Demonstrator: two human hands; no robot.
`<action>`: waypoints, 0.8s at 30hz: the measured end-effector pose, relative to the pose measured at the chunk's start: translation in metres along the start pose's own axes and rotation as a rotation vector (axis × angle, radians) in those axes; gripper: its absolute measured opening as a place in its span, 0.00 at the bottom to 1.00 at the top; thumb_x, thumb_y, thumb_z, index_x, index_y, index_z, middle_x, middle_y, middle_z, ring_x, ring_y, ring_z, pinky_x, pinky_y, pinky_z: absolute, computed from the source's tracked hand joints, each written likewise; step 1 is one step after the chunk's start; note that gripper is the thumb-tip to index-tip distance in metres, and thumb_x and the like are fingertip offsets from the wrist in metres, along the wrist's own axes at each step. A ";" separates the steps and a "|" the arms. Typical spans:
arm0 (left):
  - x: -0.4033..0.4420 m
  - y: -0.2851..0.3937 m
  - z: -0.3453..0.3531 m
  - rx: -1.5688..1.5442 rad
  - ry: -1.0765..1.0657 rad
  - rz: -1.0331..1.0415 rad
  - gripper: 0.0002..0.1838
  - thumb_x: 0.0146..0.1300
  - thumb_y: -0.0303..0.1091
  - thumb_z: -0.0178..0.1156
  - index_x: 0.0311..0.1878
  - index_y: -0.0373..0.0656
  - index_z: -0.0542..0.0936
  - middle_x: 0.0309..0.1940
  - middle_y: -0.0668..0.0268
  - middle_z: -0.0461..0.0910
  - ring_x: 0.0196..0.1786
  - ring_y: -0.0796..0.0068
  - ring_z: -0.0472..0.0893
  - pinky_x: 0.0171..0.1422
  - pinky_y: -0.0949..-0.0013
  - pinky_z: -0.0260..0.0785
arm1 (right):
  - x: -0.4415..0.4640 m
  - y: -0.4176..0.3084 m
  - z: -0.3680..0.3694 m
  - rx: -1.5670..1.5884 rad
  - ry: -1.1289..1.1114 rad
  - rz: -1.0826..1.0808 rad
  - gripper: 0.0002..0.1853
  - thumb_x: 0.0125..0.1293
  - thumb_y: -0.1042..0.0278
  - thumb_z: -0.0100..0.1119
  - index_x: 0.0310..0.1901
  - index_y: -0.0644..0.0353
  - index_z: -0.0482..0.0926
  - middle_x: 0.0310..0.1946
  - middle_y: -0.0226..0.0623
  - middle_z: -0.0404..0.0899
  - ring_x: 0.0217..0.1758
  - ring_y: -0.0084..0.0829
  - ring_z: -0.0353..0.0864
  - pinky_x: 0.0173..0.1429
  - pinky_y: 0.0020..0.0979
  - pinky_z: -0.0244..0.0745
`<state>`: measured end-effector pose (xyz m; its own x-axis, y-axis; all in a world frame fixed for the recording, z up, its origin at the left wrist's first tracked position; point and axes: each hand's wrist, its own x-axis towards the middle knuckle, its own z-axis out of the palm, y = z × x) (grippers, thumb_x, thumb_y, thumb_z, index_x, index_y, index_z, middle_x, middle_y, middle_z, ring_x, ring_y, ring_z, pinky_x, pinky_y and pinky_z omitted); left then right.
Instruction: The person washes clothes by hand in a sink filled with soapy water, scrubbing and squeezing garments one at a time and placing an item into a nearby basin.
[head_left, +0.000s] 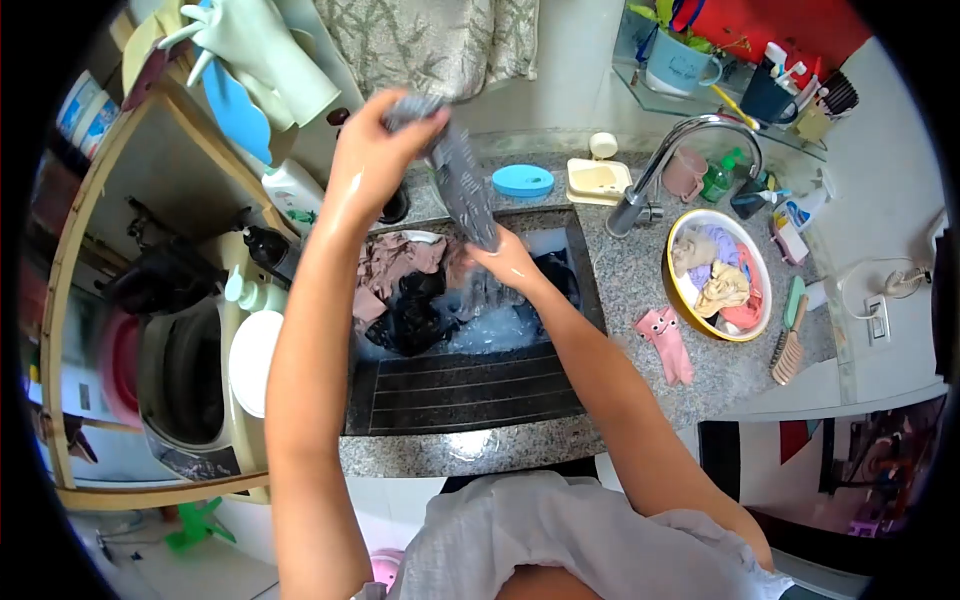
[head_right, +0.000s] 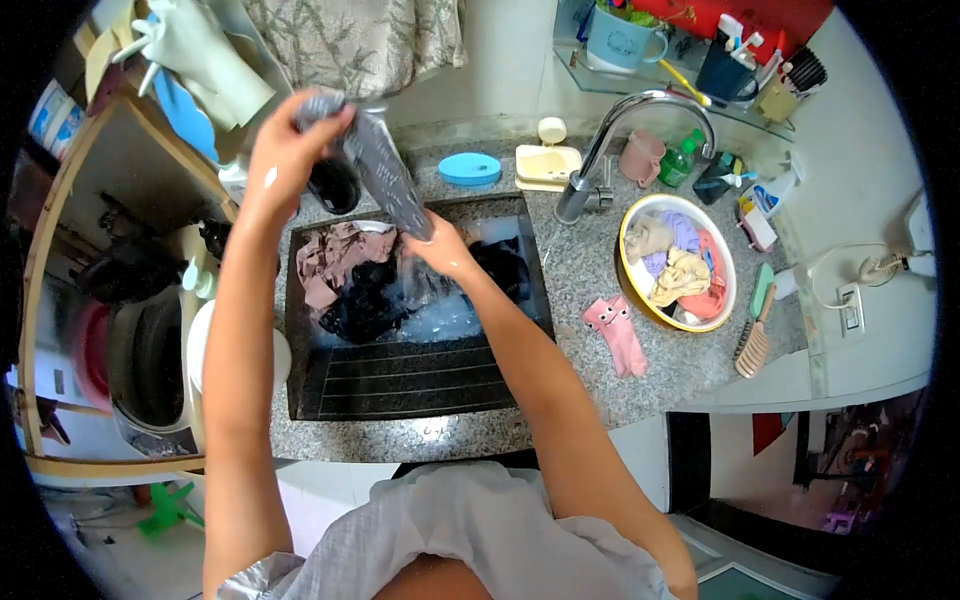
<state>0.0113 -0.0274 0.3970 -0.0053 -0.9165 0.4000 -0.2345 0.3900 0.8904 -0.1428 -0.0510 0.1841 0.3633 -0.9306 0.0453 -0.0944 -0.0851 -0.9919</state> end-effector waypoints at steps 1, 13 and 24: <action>-0.010 -0.037 -0.005 0.053 0.074 -0.019 0.10 0.52 0.32 0.64 0.34 0.38 0.76 0.25 0.70 0.75 0.29 0.81 0.73 0.36 0.77 0.66 | -0.002 0.030 -0.003 0.084 0.060 0.082 0.24 0.55 0.68 0.59 0.53 0.65 0.68 0.42 0.42 0.76 0.46 0.28 0.74 0.51 0.30 0.67; -0.197 -0.320 0.124 0.829 -0.133 -0.335 0.30 0.51 0.30 0.56 0.61 0.47 0.65 0.65 0.42 0.49 0.64 0.41 0.55 0.65 0.53 0.53 | -0.040 0.188 0.001 -1.090 0.046 -0.287 0.20 0.53 0.67 0.55 0.50 0.46 0.75 0.45 0.41 0.70 0.50 0.42 0.67 0.55 0.38 0.63; -0.184 -0.364 0.095 -0.017 0.147 -1.084 0.28 0.65 0.50 0.43 0.60 0.39 0.65 0.56 0.52 0.69 0.58 0.56 0.68 0.62 0.57 0.57 | 0.000 0.161 -0.004 -0.655 -0.043 0.167 0.13 0.47 0.66 0.56 0.38 0.50 0.81 0.43 0.43 0.75 0.47 0.43 0.74 0.52 0.39 0.69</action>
<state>0.0048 -0.0088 -0.0212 0.3121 -0.7543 -0.5776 -0.0307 -0.6156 0.7875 -0.1615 -0.0661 0.0246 0.3306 -0.9360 -0.1206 -0.6898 -0.1524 -0.7078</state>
